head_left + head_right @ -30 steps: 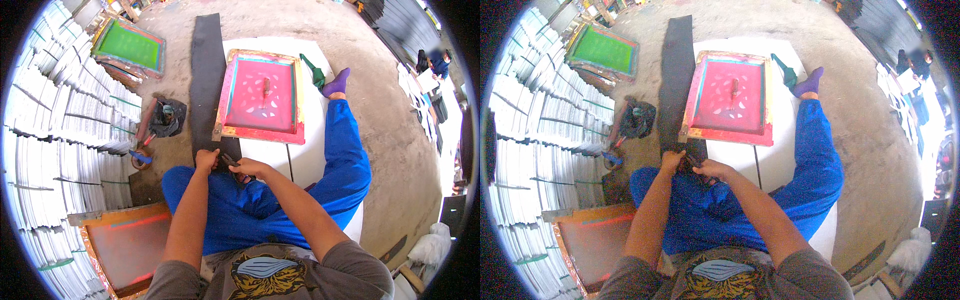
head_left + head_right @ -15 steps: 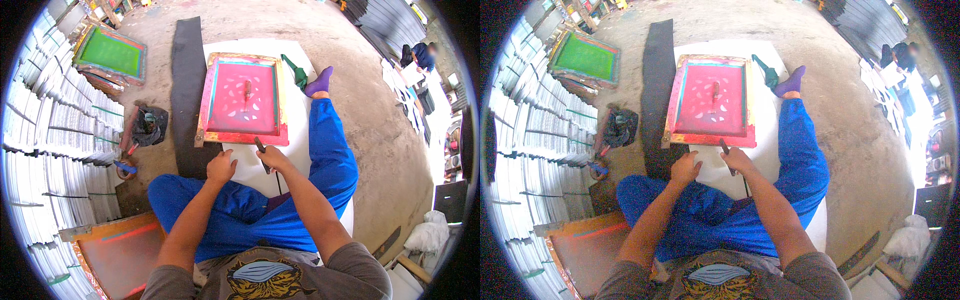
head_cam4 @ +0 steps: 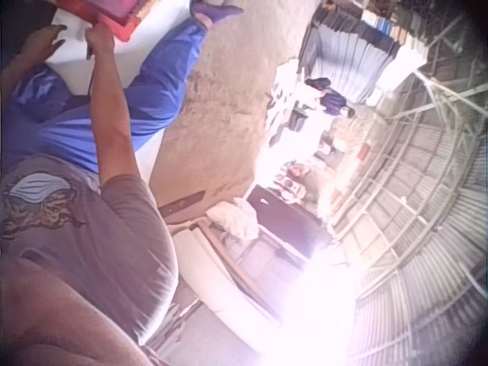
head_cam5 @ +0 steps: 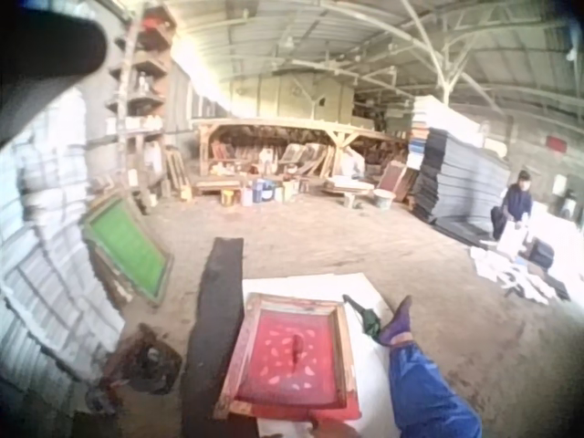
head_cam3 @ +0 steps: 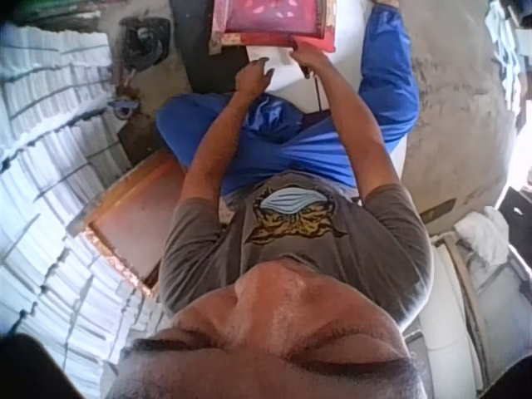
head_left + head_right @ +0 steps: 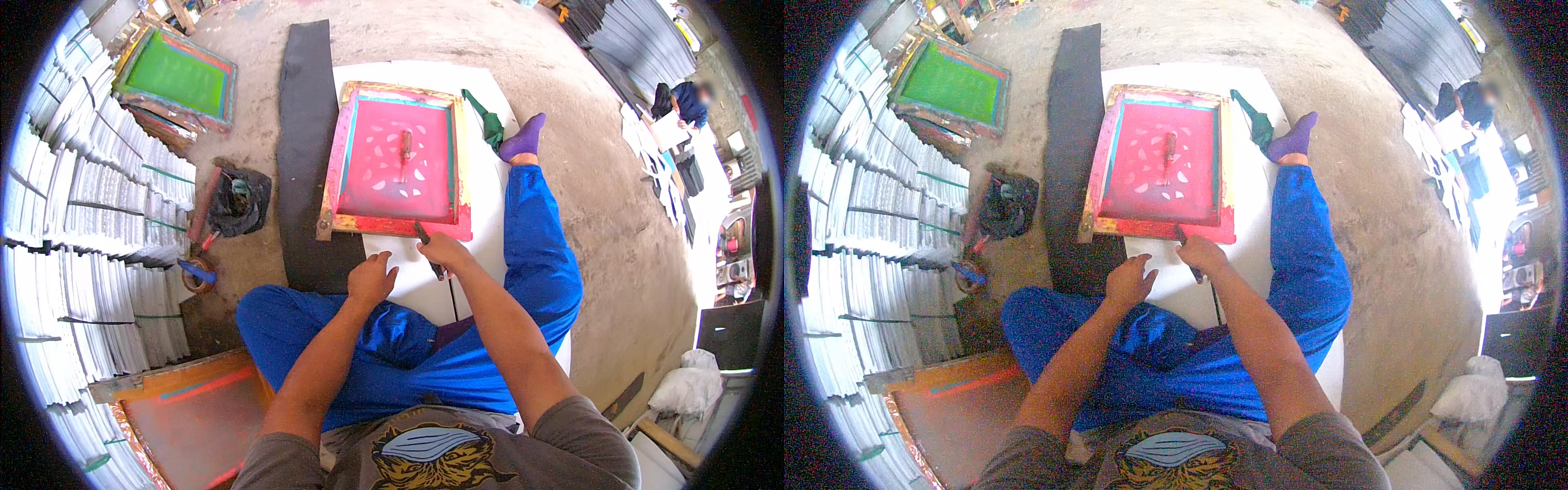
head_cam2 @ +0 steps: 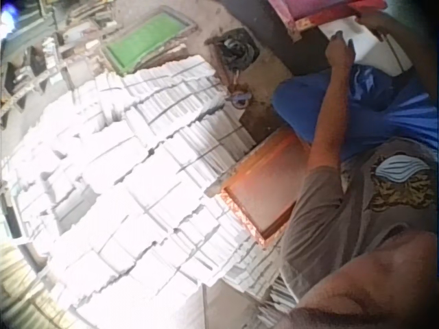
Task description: The person sits on the floor and uses pliers to remove staples from the edge of a pink screen-printing frame. After removing staples, the person wipes the frame surface with a green cloth.
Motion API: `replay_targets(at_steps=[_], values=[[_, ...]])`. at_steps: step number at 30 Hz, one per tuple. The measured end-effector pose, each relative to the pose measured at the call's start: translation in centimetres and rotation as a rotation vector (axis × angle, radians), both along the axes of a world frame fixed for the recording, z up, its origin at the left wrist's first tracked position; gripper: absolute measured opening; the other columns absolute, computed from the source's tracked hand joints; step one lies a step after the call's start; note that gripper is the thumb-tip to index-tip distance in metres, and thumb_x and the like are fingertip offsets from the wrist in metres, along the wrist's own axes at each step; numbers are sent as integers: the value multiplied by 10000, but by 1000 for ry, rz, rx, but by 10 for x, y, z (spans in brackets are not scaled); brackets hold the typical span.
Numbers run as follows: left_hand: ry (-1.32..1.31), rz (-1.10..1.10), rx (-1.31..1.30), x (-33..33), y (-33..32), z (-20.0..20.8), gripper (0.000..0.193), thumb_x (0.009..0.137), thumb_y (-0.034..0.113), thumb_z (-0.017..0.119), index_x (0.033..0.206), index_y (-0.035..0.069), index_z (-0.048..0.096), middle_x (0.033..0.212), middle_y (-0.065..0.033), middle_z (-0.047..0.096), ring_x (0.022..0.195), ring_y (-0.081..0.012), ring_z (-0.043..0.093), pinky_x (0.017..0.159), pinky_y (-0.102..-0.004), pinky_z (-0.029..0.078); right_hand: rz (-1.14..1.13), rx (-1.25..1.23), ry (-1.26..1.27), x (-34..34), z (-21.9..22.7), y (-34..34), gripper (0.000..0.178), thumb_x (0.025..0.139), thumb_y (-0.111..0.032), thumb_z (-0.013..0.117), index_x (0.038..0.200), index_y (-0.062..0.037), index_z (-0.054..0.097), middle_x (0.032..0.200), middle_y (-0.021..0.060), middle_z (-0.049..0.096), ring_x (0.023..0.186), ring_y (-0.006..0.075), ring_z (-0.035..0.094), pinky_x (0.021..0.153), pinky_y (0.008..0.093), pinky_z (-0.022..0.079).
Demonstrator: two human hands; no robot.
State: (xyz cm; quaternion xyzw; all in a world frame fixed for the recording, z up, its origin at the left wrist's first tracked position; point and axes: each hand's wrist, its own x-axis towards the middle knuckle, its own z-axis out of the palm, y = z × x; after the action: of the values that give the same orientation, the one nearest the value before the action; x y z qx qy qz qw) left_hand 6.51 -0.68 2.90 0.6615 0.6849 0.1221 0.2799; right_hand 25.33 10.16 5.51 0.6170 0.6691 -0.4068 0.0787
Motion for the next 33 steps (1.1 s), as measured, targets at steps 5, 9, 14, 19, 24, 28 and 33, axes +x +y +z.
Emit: replay_targets(at_steps=[5,9,14,19,24,28,33], values=[[-11,-1,2,1,-2,3,439,928,358,620,1274,90,572,1084,-179,685,954,-375,685,812,-493,556,88,-223,-79,-11,44,22,528,918,-445,588,815,72,615,681,183,650,602,314,692,485,469,573],[-25,-20,26,0,0,-5,427,932,362,611,1261,91,582,1078,-175,687,949,-371,685,808,-493,555,-2,-515,-168,-14,43,49,540,957,-479,542,851,45,614,707,179,665,642,298,702,551,460,590],[4,-31,-6,1,5,-8,417,938,368,597,1255,97,592,1090,-173,687,954,-370,685,813,-496,553,1,-563,-253,-13,25,60,343,908,-303,587,972,29,639,698,192,692,630,289,720,595,472,580],[-42,16,-18,1,7,-3,411,923,371,626,1229,98,622,1054,-173,701,941,-364,685,820,-488,548,46,-200,-180,-17,33,7,223,817,-133,578,859,59,682,633,206,668,573,282,707,562,430,582],[-66,9,-81,3,11,4,406,916,357,643,1229,98,622,1058,-174,700,961,-365,684,833,-481,547,-56,62,-184,-23,15,-16,279,812,-114,580,1002,64,679,956,285,705,929,393,715,827,493,576],[-65,24,-31,3,8,-8,417,914,359,648,1239,98,630,966,-163,720,909,-350,696,810,-473,550,-127,196,-119,-19,5,-24,211,771,-62,572,864,107,658,789,309,681,706,389,721,688,462,587],[-95,75,-66,3,9,-2,406,904,356,658,1211,91,650,962,-167,724,925,-354,697,825,-479,548,-138,190,-136,-17,1,-29,219,768,-68,584,901,88,662,918,313,690,875,424,708,794,487,567]])
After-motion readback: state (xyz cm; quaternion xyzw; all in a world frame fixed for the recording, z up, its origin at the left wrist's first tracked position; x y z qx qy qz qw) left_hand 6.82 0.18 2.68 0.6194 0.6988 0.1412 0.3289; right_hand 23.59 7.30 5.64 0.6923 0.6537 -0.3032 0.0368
